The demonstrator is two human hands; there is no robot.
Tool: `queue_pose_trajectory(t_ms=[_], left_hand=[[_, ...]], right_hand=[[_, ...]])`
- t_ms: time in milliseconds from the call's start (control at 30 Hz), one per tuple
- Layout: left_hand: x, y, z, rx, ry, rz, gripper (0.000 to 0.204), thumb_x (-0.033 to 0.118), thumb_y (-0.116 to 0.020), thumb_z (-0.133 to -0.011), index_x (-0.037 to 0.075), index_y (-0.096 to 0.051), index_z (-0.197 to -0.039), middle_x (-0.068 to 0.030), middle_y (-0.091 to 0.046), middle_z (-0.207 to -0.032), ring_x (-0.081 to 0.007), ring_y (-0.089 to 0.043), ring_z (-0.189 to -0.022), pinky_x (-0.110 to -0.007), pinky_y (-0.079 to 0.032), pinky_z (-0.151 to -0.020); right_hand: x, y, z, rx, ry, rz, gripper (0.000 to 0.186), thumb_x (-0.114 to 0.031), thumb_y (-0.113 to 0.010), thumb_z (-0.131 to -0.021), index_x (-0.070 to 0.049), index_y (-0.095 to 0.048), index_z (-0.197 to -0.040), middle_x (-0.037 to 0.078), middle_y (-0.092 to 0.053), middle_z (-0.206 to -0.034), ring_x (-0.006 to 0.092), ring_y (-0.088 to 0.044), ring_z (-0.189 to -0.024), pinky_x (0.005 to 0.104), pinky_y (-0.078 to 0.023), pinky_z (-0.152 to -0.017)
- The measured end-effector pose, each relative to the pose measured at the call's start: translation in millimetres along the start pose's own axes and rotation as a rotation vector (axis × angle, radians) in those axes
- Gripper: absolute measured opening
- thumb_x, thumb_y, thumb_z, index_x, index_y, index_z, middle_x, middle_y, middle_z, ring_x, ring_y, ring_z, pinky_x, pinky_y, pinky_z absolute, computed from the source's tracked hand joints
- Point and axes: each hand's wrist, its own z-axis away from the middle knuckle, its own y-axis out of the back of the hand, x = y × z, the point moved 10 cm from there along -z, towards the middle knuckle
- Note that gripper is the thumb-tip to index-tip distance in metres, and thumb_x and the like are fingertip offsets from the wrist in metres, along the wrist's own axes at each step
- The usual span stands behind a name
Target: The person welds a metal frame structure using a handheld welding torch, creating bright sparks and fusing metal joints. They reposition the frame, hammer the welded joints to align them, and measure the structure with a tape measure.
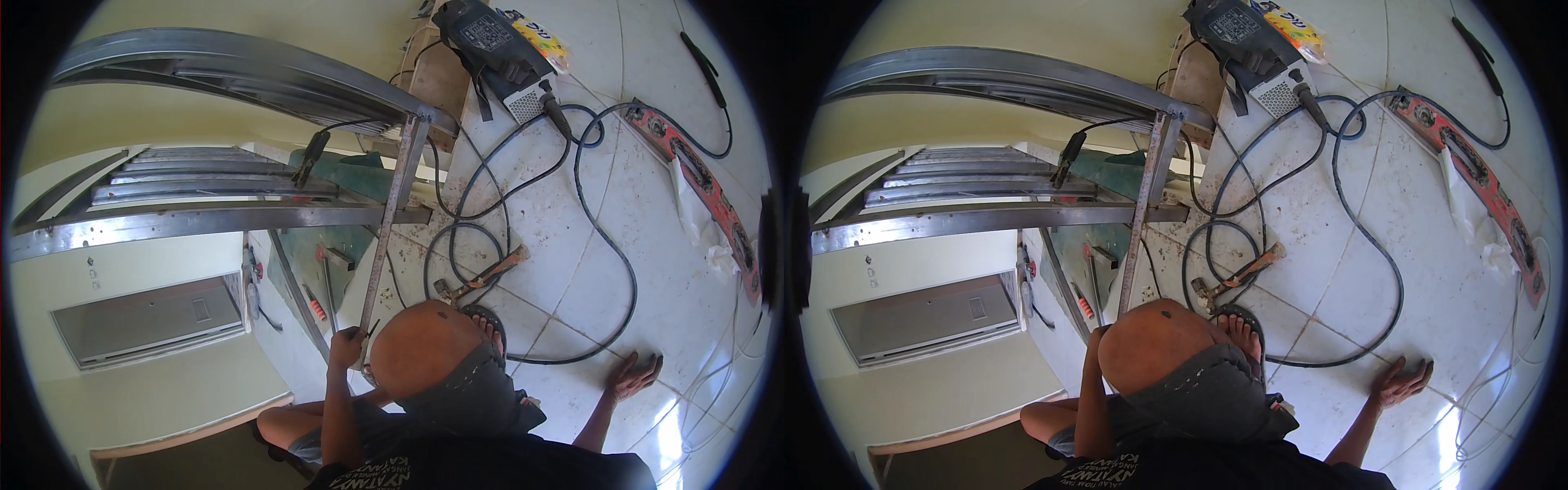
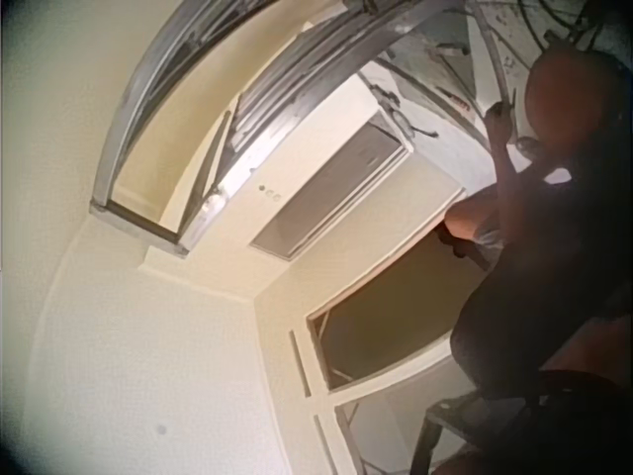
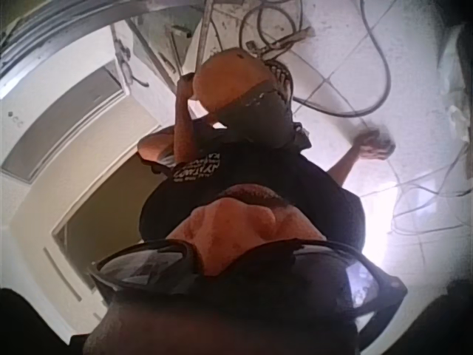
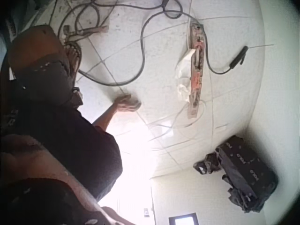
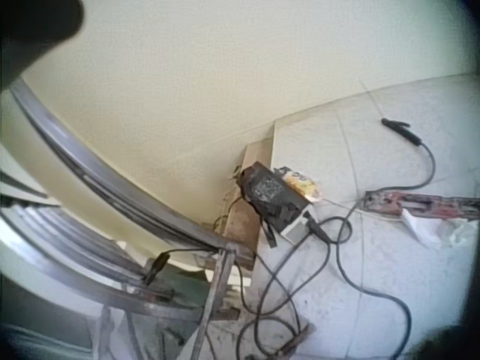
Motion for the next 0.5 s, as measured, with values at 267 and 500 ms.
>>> queue_pose_trajectory(t_ms=[267, 500], left_hand=[[-6, -8, 12, -0.015, -0.027, -0.016, 0.031, 0.027, -0.059, -0.088, 0.003, -0.072, -0.101, -0.0209, -0.070, -0.089, -0.0316, -0.069, -0.088, -0.037, -0.051, -0.081], [24, 119, 69, 0.281, -0.097, -0.072, 0.030, 0.026, -0.062, -0.090, -0.001, -0.072, -0.098, -0.0192, -0.071, -0.083, -0.0223, -0.067, -0.075, -0.035, -0.051, -0.072]], right_hand=[[2, -3, -6, -0.017, 0.007, -0.010, 0.054, -0.039, -0.056, -0.096, -0.001, -0.046, -0.134, 0.018, -0.046, -0.141, 0.0358, -0.042, -0.130, 0.0483, -0.034, -0.106], [-13, 15, 2, 0.086, 0.002, -0.069, 0.057, -0.044, -0.056, -0.094, -0.001, -0.048, -0.131, 0.019, -0.049, -0.132, 0.0377, -0.046, -0.122, 0.0509, -0.039, -0.098]])
